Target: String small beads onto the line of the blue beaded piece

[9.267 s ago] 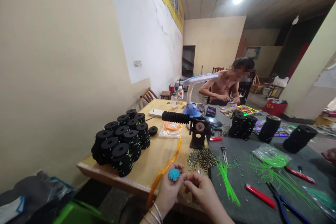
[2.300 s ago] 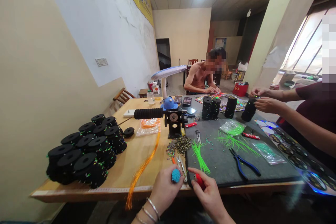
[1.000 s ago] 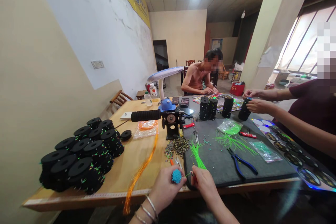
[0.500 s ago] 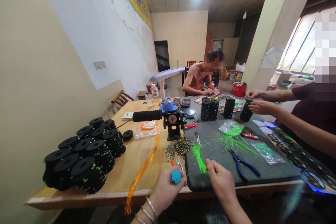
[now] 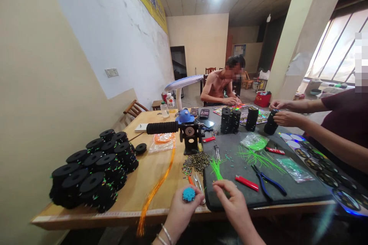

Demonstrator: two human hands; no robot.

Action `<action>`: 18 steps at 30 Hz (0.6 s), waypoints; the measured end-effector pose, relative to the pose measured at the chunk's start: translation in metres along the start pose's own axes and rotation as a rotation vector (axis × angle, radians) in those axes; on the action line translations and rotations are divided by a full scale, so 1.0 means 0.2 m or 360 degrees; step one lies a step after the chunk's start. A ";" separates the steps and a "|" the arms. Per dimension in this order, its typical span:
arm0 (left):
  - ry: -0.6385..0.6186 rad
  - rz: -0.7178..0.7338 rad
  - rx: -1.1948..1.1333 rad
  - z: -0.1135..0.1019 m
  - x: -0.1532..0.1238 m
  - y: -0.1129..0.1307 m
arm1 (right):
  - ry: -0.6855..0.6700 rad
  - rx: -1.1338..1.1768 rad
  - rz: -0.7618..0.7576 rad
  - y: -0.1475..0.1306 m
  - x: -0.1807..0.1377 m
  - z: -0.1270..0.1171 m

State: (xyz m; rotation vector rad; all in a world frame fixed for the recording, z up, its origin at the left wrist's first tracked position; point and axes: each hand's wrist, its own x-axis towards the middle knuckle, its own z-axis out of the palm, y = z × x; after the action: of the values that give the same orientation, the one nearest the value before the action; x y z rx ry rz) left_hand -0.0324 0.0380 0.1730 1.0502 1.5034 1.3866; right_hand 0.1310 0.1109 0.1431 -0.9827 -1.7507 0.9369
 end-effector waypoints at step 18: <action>0.0079 -0.0120 -0.0227 -0.01 -0.01 -0.07 | -0.0106 0.0827 0.0619 -0.13 0.02 0.10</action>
State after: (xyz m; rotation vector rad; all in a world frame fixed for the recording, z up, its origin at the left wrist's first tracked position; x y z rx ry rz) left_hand -0.0345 0.0344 0.1585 0.8686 1.4416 1.4529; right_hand 0.1052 0.1009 0.1603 -0.9600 -1.2776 1.5908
